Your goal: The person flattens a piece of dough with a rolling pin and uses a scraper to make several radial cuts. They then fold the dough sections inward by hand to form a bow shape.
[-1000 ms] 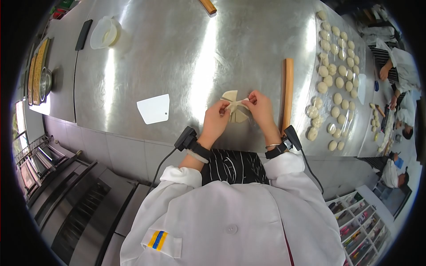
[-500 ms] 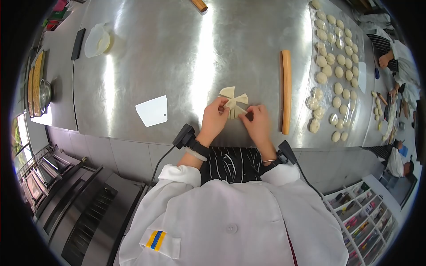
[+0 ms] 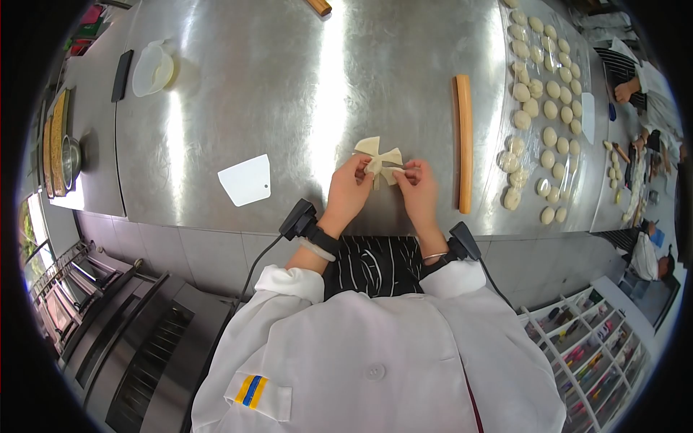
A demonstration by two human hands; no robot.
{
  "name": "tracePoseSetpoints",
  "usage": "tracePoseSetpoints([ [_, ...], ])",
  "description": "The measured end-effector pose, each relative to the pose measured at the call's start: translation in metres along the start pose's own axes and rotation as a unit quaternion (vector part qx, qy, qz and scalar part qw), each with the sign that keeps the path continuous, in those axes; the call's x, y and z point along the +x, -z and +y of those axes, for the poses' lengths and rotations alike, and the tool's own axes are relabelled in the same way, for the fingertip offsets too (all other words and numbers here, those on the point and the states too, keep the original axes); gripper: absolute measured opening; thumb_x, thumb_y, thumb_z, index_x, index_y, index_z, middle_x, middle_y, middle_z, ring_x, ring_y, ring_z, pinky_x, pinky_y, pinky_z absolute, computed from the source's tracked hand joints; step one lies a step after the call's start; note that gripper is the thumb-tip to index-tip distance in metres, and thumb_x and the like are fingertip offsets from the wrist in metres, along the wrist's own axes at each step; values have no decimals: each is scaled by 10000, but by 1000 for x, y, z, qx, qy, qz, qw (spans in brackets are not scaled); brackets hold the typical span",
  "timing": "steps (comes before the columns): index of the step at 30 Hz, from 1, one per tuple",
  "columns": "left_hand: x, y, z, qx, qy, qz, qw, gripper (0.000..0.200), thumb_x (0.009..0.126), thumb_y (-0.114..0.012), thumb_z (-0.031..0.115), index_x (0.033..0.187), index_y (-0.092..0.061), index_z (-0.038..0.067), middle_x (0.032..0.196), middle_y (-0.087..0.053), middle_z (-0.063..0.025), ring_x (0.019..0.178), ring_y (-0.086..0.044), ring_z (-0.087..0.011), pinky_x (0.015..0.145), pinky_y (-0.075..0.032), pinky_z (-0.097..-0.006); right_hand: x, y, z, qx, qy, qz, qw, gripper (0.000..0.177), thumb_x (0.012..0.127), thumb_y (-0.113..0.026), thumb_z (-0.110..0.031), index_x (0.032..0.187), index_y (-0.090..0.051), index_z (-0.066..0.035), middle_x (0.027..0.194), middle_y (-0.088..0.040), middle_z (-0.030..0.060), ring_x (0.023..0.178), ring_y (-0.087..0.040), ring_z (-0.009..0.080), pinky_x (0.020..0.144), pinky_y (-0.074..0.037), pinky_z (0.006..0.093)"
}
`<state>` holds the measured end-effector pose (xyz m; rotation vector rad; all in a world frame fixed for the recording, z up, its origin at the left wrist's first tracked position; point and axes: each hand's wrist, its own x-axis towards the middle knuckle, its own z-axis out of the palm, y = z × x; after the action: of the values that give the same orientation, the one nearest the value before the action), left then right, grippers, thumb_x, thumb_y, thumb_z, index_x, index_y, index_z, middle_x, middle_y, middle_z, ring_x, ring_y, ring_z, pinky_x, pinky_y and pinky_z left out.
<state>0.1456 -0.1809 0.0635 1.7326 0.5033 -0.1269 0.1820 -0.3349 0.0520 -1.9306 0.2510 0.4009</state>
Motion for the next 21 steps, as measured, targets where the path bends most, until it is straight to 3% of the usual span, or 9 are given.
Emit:
tracePoseSetpoints([
  [14,-2,-5,-1,11,21,-19,1000,252,865,-598,3,1116,-584,0,903,-665,-93,778,-660,-145,690,-521,-258,18,3,9,-117,28,13,993,227,723,-781,-115,795,-592,-14,675,-621,69,584,-584,165,574,-480,292],
  [16,-2,-5,-1,-6,19,-13,1000,232,845,-613,14,1076,-586,4,893,-671,-120,749,-647,-203,687,-524,-294,21,4,11,-124,38,13,991,230,720,-782,-123,784,-588,-16,666,-614,65,575,-569,169,568,-472,298],
  [21,-3,-6,2,-5,11,-10,1000,242,845,-616,9,1086,-589,6,871,-669,-106,740,-646,-172,678,-522,-282,26,8,6,-80,1,-54,995,209,723,-777,-130,791,-617,-14,684,-607,93,612,-574,187,586,-465,311],
])
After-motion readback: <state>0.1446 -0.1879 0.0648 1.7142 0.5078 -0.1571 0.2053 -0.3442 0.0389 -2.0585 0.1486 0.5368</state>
